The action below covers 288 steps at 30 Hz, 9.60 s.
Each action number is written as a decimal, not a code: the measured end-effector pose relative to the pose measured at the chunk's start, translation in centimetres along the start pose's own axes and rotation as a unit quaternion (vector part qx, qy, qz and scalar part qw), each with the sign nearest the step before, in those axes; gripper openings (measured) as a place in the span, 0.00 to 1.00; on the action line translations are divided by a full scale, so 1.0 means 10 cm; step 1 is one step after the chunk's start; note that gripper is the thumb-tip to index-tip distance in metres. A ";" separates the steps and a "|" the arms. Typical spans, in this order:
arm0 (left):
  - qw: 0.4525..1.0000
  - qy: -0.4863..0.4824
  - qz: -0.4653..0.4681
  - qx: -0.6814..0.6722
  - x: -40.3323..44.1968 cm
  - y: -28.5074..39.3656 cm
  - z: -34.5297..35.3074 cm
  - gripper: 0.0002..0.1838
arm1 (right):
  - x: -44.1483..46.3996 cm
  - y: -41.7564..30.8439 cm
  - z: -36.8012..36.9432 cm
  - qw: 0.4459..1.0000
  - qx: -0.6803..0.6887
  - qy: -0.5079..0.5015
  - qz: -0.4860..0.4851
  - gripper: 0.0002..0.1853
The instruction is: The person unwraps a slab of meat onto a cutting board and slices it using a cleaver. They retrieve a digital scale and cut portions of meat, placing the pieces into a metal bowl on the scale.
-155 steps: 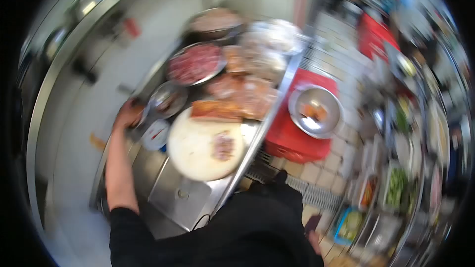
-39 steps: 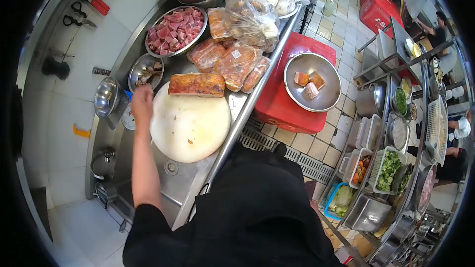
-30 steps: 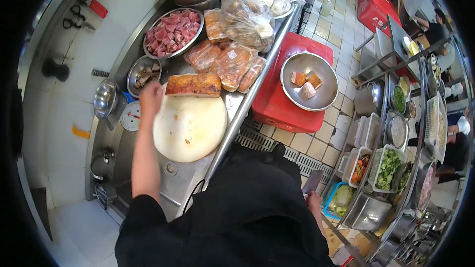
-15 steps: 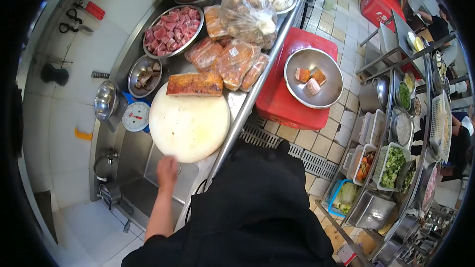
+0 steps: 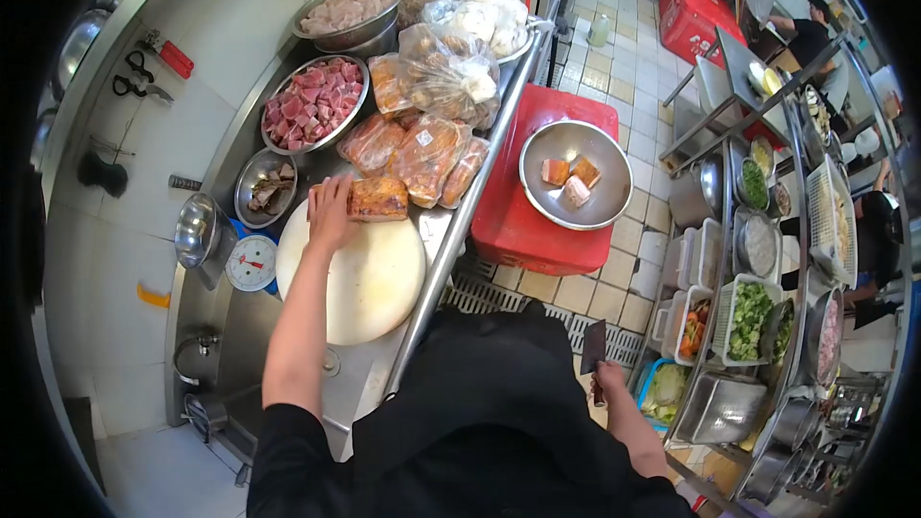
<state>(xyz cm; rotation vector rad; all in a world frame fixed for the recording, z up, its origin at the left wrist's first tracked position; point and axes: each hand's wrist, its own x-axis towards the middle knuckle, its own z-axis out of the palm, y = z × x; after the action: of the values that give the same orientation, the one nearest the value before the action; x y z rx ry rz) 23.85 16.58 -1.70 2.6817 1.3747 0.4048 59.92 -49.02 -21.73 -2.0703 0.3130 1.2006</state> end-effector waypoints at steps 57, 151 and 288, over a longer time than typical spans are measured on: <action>0.966 -0.112 -0.201 -0.118 -0.84 -0.66 -0.73 0.38 | -1.15 -1.82 0.93 0.869 -0.195 0.047 -0.453 0.08; 0.874 -0.179 -0.295 -0.342 -0.87 -0.86 -0.44 0.34 | -2.51 -3.40 3.87 0.661 -0.538 -0.257 -0.455 0.17; 0.956 -0.023 -0.191 -0.223 -1.54 0.33 -0.35 0.38 | -3.20 -3.45 3.75 0.605 -0.557 -0.265 -0.504 0.10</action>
<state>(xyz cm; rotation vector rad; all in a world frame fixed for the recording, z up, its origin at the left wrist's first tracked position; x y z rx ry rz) 16.93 2.06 -0.59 2.0031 1.5245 0.5297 36.16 -3.06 8.88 -1.9072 -2.1016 1.1721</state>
